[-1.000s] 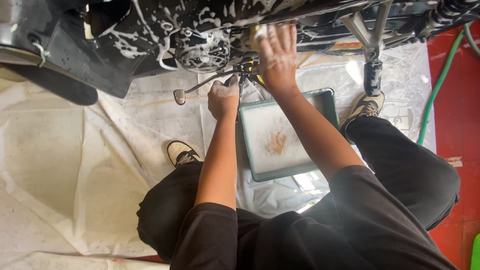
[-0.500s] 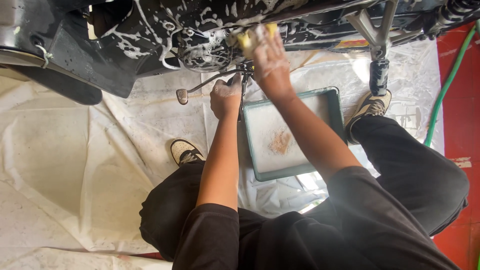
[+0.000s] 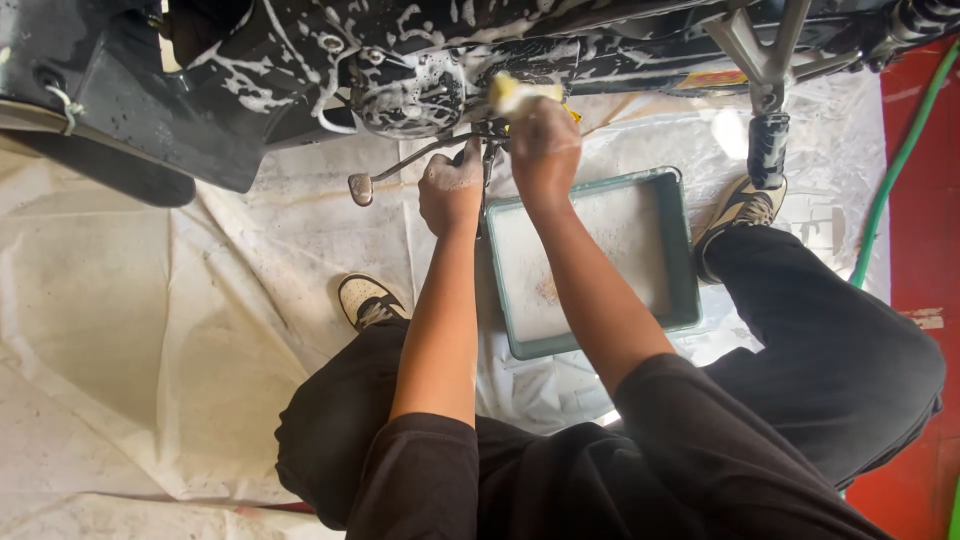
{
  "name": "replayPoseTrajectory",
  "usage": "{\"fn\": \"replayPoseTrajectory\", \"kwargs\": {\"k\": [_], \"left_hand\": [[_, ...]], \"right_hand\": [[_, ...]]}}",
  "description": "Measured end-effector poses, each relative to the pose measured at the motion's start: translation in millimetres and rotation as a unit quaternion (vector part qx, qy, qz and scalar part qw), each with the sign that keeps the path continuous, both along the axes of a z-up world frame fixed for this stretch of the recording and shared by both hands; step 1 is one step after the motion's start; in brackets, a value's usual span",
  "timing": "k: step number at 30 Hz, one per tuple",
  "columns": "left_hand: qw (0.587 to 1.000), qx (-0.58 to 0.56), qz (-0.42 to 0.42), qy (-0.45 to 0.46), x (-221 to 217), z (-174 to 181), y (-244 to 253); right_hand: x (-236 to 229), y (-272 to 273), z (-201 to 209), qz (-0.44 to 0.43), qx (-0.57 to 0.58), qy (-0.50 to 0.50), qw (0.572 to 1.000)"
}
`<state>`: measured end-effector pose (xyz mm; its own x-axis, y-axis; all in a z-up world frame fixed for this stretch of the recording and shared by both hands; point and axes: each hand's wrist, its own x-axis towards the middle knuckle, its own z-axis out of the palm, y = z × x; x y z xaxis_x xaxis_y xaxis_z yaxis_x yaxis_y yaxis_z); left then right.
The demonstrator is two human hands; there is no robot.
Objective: Washing a motorcycle using a sponge and soapy water
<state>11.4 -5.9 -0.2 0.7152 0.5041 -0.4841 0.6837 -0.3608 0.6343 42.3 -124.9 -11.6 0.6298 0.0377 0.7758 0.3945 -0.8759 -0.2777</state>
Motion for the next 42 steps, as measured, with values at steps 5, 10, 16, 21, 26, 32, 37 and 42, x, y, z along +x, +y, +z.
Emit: {"fn": "replayPoseTrajectory", "kwargs": {"k": [5, 10, 16, 21, 26, 32, 37, 42], "left_hand": [[1.000, 0.004, -0.007, 0.016, -1.5, -1.9, 1.4], [1.000, 0.005, -0.006, -0.009, 2.8, -9.8, 0.7], [0.995, 0.070, -0.010, -0.076, -0.2, -27.9, -6.1], [0.919, 0.294, -0.009, -0.263, -21.9, -28.7, -21.8], [0.706, 0.379, -0.328, -0.501, -56.1, -57.2, -32.6], [0.662, 0.362, -0.656, -0.041, -142.8, -153.3, -101.8], [0.623, 0.336, -0.706, -0.021, -180.1, -181.3, -106.3], [0.607, 0.305, -0.728, 0.093, -171.8, -188.5, -100.5]], "right_hand": [[-2.6, -4.8, 7.7, 0.019, 0.212, 0.138, 0.967], [-1.7, -21.8, -9.6, 0.028, 0.528, 0.176, 0.830], [-49.7, -60.9, 4.8, 0.018, 0.609, 0.203, 0.766], [-109.1, -107.2, -33.8, -0.069, 0.606, 0.292, 0.737], [-148.5, -130.9, -87.4, -0.158, 0.601, 0.388, 0.680], [-198.8, -157.3, -137.0, -0.051, 0.229, 0.491, 0.839], [-212.9, -172.9, -196.4, -0.124, 0.057, 0.671, 0.728], [-221.7, -179.0, -201.7, -0.141, 0.010, 0.699, 0.701]]}}
